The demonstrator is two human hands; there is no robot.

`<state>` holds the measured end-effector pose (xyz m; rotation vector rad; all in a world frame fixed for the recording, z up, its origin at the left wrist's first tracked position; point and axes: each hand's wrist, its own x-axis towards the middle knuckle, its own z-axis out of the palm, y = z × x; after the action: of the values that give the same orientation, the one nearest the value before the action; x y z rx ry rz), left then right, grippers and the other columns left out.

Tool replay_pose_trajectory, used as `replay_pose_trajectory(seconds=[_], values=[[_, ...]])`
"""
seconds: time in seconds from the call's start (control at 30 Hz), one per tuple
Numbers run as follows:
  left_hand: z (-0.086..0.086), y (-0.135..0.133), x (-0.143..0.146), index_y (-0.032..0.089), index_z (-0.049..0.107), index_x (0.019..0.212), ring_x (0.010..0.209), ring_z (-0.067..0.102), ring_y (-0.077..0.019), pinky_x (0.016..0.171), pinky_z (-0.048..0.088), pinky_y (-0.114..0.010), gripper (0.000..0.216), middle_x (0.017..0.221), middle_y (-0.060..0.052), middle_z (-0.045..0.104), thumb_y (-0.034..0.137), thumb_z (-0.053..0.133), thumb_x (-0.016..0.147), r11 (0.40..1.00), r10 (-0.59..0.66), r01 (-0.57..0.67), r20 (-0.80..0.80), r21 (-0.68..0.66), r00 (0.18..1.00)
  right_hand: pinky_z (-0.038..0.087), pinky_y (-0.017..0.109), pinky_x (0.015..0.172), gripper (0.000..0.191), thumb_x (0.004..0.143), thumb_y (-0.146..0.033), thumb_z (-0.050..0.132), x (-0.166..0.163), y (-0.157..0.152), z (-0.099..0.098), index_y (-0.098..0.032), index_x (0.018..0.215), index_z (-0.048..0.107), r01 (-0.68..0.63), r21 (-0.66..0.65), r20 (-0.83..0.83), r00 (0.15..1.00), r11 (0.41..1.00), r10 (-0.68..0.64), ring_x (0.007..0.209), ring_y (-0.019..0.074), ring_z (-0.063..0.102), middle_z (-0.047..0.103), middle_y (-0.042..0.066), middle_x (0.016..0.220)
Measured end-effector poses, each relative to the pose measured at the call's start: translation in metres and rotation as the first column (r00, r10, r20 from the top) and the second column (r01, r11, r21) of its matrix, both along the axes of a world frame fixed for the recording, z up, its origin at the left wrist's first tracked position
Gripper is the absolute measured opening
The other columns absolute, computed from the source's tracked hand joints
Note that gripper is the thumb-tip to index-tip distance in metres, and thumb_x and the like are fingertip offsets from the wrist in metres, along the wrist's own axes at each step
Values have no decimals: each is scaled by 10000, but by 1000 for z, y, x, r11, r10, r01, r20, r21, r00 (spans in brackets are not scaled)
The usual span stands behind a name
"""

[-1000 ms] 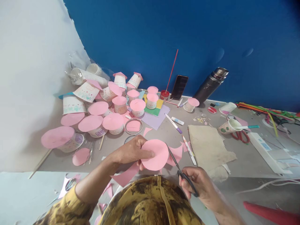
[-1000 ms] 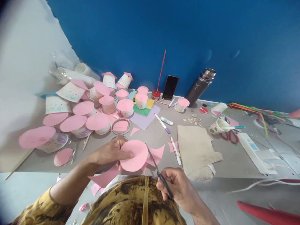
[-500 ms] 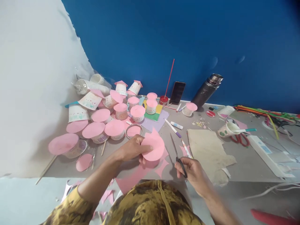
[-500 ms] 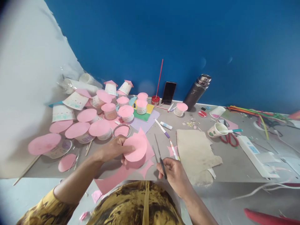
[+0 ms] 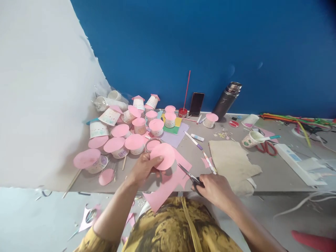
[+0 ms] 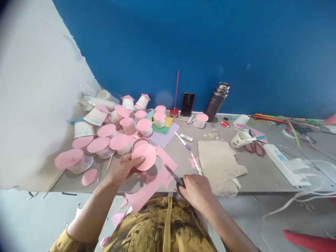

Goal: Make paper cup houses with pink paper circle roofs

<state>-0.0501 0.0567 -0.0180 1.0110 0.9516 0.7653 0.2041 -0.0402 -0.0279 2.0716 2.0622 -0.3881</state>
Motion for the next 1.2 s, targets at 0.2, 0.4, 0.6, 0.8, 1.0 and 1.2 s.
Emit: replay_pose_trajectory(seconds=[0.2,0.4,0.6,0.8,1.0,1.2], values=[[-5,-30,-5,92,701,789,452,602,-133,372,425,-204,452,621,-46,672,452,903,604,972,211,-200,85,-122,974,377,301,628,286,965,-386,596,0,-22,3,-185,846,762,-29,-26,12,999,999,30,832,277,762,797,132,867],[-9,-56,-16,119,649,711,422,556,-121,389,425,-220,429,537,-14,614,458,894,618,954,272,-266,24,-142,962,268,310,565,254,889,-302,629,21,-68,-5,-201,670,707,12,-68,-60,998,998,-16,687,268,732,769,112,735],[-18,-64,-10,123,674,714,461,556,-132,411,408,-230,433,561,-27,624,483,888,601,971,221,-219,10,-95,975,241,310,583,178,656,-103,618,55,-115,-25,-200,522,551,0,-51,-80,997,999,-4,617,224,658,684,62,610],[-9,-43,12,170,713,788,873,691,-260,758,550,-314,269,892,-84,749,435,676,816,901,87,106,-415,420,906,208,300,543,318,798,-340,669,67,-123,-9,-217,559,499,130,-83,-183,973,988,-143,529,167,537,621,10,557],[-17,-1,54,156,635,1281,1317,549,-361,1127,393,-470,518,1363,-170,645,255,561,778,765,74,396,-680,508,730,325,272,615,220,907,-443,633,64,-66,-3,-245,813,621,433,317,-254,896,844,-365,725,202,666,743,29,793],[-18,-34,62,191,665,804,779,654,-216,695,490,-288,147,793,-18,675,296,569,839,642,-235,649,-701,408,673,329,279,644,117,894,-289,626,55,-11,-24,-214,965,681,457,355,-285,884,815,-371,835,223,706,773,88,921]])
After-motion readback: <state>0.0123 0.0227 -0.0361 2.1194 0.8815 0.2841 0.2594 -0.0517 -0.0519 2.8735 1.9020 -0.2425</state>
